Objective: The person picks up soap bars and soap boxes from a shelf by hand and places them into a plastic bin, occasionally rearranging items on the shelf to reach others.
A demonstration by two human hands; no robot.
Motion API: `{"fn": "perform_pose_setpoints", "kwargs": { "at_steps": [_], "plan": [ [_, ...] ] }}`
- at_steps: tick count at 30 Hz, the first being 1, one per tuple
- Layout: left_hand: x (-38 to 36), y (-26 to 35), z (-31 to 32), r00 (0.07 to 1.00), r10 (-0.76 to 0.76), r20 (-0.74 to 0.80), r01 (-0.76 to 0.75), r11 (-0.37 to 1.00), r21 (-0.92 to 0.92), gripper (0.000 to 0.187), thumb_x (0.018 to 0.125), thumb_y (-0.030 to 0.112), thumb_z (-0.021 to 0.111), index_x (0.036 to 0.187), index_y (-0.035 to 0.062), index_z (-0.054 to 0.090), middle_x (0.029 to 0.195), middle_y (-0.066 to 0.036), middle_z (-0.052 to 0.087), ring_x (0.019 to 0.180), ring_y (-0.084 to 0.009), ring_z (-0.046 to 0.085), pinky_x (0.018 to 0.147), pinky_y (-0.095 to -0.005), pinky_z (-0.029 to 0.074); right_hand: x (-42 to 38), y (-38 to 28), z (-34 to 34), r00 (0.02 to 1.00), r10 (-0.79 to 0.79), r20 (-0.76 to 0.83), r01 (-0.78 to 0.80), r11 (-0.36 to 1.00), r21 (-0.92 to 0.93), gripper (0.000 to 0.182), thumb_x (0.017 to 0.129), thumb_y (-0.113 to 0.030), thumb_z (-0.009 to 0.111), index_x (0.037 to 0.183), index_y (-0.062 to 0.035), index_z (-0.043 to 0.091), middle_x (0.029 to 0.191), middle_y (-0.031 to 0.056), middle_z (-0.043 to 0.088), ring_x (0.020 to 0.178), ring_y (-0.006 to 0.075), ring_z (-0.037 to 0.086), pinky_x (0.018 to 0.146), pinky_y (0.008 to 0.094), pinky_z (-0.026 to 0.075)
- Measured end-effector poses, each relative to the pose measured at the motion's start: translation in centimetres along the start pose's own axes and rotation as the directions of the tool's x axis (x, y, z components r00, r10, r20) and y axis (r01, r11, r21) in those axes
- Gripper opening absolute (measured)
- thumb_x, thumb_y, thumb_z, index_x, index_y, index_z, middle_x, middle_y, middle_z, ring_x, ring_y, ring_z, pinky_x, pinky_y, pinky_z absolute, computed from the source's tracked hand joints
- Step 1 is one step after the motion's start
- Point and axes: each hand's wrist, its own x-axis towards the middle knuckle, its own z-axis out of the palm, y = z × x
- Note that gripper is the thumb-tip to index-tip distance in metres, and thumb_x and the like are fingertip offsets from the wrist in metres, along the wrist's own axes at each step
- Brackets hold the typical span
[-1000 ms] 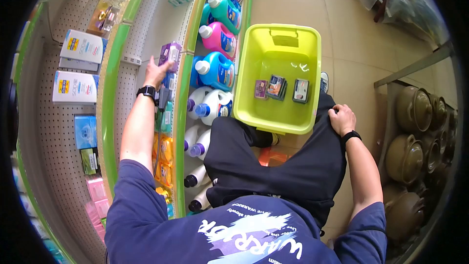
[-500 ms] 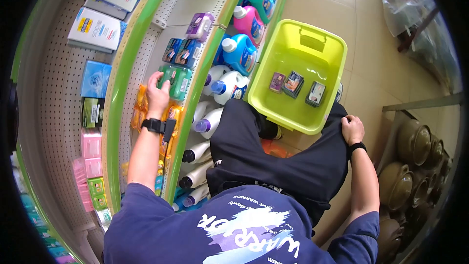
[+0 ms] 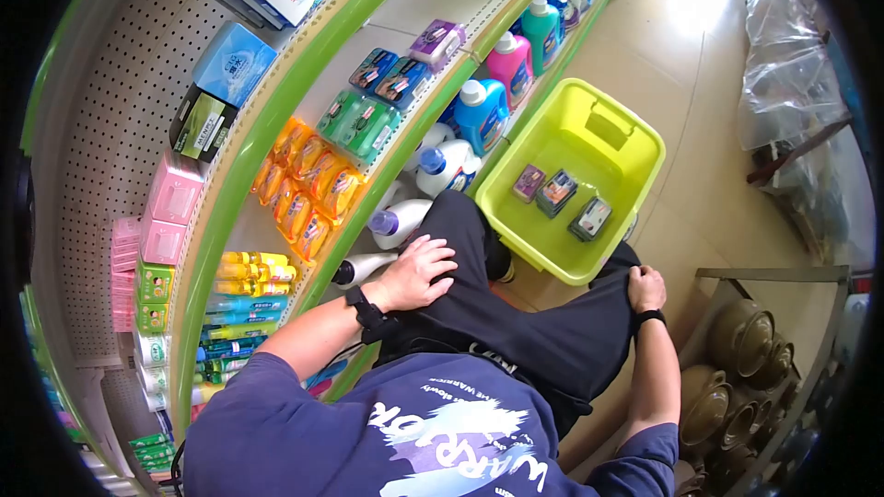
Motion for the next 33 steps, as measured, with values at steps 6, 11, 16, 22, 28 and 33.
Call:
{"fn": "perform_pose_setpoints", "kwargs": {
  "at_steps": [6,11,16,22,28,33],
  "plan": [
    [1.8,-1.3,-2.1,0.987,0.014,0.158,0.018,0.980,-0.200,0.036,0.081,0.023,0.072,0.112,0.0050,0.067,0.118,-0.012,0.064,0.121,-0.0295,0.053,0.107,-0.0418,0.039,-1.2,-0.1,-0.2,1.000,-0.002,0.012,0.002,1.000,-0.002,0.047,0.088,-0.041,0.046,0.108,-0.0060,0.070,0.113,0.0208,0.065,0.108,0.0345,0.061,0.097,0.0424,0.047],
    [3.8,-0.5,-4.5,1.000,-0.008,0.013,0.011,0.969,-0.248,0.030,0.082,0.015,0.070,0.109,0.0023,0.065,0.110,-0.015,0.066,0.107,-0.0319,0.062,0.096,-0.0389,0.048,-1.6,0.2,-0.5,0.999,0.012,0.030,-0.014,0.998,0.056,0.046,0.089,-0.041,0.047,0.109,-0.0044,0.068,0.109,0.0221,0.065,0.107,0.0369,0.060,0.095,0.0443,0.047],
    [8.0,0.6,-4.7,0.999,0.042,0.018,-0.037,0.969,-0.244,0.027,0.082,0.013,0.068,0.106,0.0019,0.067,0.107,-0.018,0.068,0.103,-0.0328,0.064,0.093,-0.0384,0.050,-1.0,1.3,-0.4,0.998,-0.052,0.029,0.049,0.993,0.104,0.047,0.089,-0.042,0.046,0.104,-0.0030,0.068,0.108,0.0229,0.066,0.105,0.0381,0.061,0.093,0.0462,0.047],
    [16.0,1.3,0.0,0.982,0.110,0.151,-0.075,0.972,-0.221,0.029,0.082,0.012,0.068,0.107,-0.0012,0.066,0.105,-0.021,0.068,0.102,-0.0352,0.065,0.090,-0.0387,0.051,-1.4,1.8,-0.6,1.000,0.011,0.023,-0.015,0.978,0.208,0.046,0.086,-0.041,0.048,0.106,-0.0065,0.072,0.107,0.0191,0.068,0.105,0.0341,0.063,0.094,0.0432,0.049],
    [19.6,11.1,7.1,0.911,0.227,0.345,0.028,0.800,-0.600,0.034,0.086,0.013,0.068,0.116,-0.0033,0.062,0.105,-0.018,0.068,0.100,-0.0271,0.067,0.089,-0.0354,0.051,0.4,-0.1,-2.8,0.983,0.101,0.155,-0.135,0.964,0.227,0.043,0.080,-0.039,0.056,0.105,-0.0066,0.071,0.112,0.0172,0.068,0.107,0.0313,0.064,0.094,0.0412,0.049],
    [20.1,16.9,10.2,0.839,0.085,0.537,0.525,0.127,-0.841,0.049,0.097,0.023,0.059,0.137,-0.0010,0.045,0.126,-0.012,0.059,0.117,-0.0194,0.056,0.098,-0.0340,0.046,0.7,-5.2,-7.7,0.989,0.036,-0.141,0.060,0.782,0.620,0.040,0.079,-0.035,0.062,0.101,-0.0031,0.072,0.098,0.0174,0.072,0.094,0.0332,0.068,0.087,0.0403,0.053]
  ]
}}
